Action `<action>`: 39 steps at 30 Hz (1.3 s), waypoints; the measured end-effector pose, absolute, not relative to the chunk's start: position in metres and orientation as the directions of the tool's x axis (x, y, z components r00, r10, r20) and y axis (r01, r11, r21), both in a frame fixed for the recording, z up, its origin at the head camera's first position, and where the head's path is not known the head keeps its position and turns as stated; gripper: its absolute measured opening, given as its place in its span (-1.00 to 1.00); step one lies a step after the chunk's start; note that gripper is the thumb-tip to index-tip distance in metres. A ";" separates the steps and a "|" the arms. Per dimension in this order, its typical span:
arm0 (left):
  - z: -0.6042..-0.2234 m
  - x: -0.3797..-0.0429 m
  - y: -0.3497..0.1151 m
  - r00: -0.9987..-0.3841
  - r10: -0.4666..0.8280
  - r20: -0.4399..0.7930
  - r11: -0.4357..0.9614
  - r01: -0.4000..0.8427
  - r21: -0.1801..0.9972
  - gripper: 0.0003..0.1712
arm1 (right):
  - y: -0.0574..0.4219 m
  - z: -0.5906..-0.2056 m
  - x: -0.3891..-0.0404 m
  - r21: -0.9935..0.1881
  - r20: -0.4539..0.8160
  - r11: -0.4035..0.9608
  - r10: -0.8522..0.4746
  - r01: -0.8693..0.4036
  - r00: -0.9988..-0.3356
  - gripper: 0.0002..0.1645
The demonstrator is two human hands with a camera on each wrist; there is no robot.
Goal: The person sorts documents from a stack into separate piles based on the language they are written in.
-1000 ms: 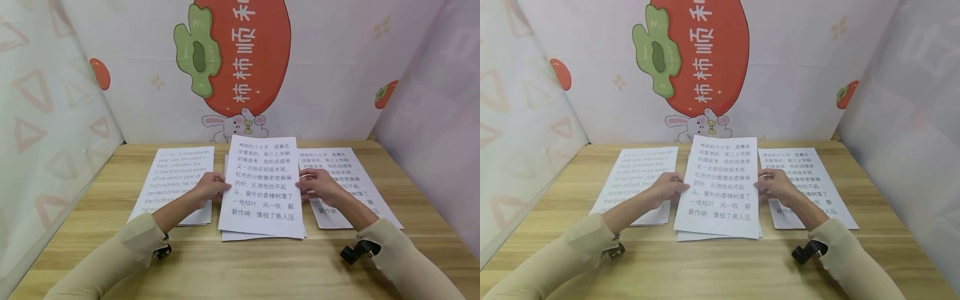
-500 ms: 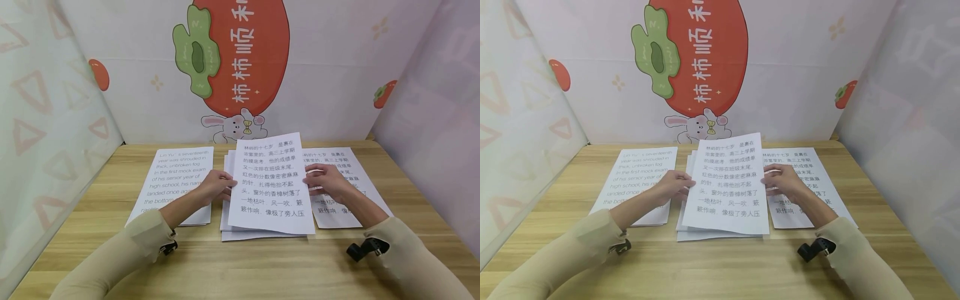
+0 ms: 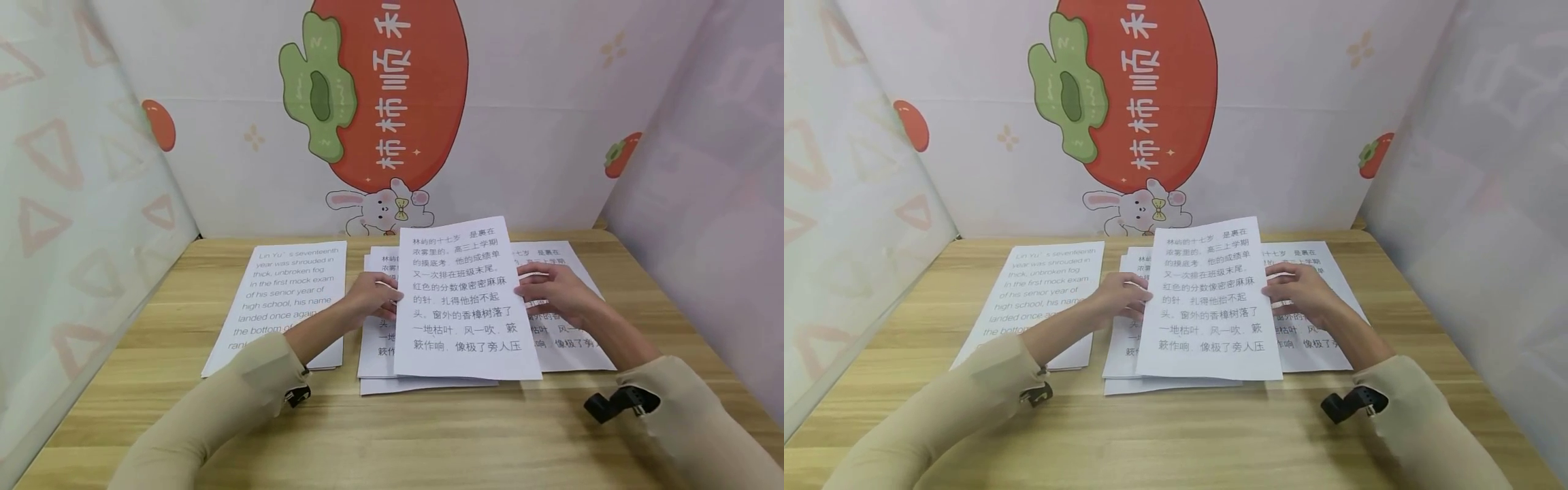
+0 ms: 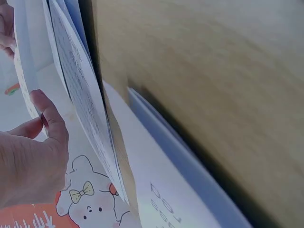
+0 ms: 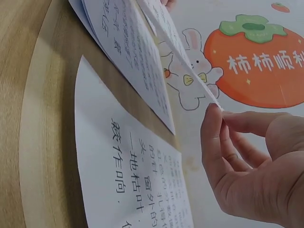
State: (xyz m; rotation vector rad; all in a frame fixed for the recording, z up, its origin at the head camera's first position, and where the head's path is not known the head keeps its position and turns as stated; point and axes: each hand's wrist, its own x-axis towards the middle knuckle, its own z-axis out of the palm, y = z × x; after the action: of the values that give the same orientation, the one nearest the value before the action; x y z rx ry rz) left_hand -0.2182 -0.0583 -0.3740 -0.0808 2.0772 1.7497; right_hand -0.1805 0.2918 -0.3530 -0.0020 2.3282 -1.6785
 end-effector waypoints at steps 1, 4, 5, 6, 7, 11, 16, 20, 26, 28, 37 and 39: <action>-0.374 -0.218 -0.056 -0.907 0.226 -0.356 0.203 -0.314 0.928 -0.77 | 0.294 -0.353 -0.181 -0.929 -0.219 0.336 -0.153 0.157 -0.964 -0.37; -0.374 -0.219 -0.048 -0.896 0.243 -0.373 0.191 -0.333 0.924 -0.82 | 0.301 -0.354 -0.181 -0.919 -0.232 0.354 -0.131 0.173 -0.964 -0.37; -0.374 -0.219 -0.045 -0.893 0.250 -0.375 0.190 -0.335 0.923 -0.83 | 0.304 -0.354 -0.182 -0.917 -0.234 0.358 -0.123 0.177 -0.964 -0.36; -0.375 -0.220 -0.042 -0.890 0.254 -0.378 0.192 -0.337 0.922 -0.85 | 0.307 -0.355 -0.182 -0.915 -0.235 0.362 -0.113 0.180 -0.965 -0.36; -0.375 -0.220 -0.040 -0.888 0.260 -0.380 0.196 -0.337 0.921 -0.86 | 0.310 -0.355 -0.182 -0.912 -0.234 0.368 -0.104 0.181 -0.967 -0.36; -0.378 -0.219 -0.029 -0.880 0.285 -0.381 0.197 -0.335 0.921 -0.88 | 0.321 -0.356 -0.184 -0.902 -0.218 0.397 -0.085 0.167 -0.972 -0.37; -0.377 -0.216 -0.017 -0.862 0.332 -0.382 0.169 -0.344 0.924 -0.88 | 0.337 -0.355 -0.185 -0.890 -0.203 0.431 -0.084 0.148 -0.976 -0.36; -0.376 -0.216 -0.006 -0.846 0.371 -0.384 0.162 -0.348 0.923 -0.89 | 0.351 -0.356 -0.186 -0.886 -0.200 0.440 -0.084 0.144 -0.976 -0.39; -0.376 -0.219 0.017 -0.839 0.384 -0.386 0.125 -0.367 0.922 -0.86 | 0.370 -0.361 -0.188 -0.874 -0.225 0.452 -0.055 0.176 -0.973 -0.45; -0.377 -0.219 0.026 -0.840 0.380 -0.387 0.110 -0.374 0.921 -0.86 | 0.377 -0.362 -0.189 -0.872 -0.233 0.452 -0.049 0.187 -0.971 -0.46; -0.383 -0.220 0.059 -0.844 0.379 -0.379 0.078 -0.379 0.922 -0.80 | 0.403 -0.365 -0.191 -0.856 -0.243 0.464 0.032 0.230 -0.969 -0.55; -0.382 -0.219 0.063 -0.846 0.380 -0.373 0.078 -0.373 0.925 -0.78 | 0.406 -0.364 -0.191 -0.855 -0.248 0.463 0.032 0.234 -0.968 -0.53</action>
State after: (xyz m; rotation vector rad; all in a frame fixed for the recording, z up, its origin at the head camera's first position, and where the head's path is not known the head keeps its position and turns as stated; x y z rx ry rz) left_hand -0.2193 0.0631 -0.3822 0.0072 1.8251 1.8230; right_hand -0.1907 0.4059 -0.3643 0.2324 2.5137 -1.5148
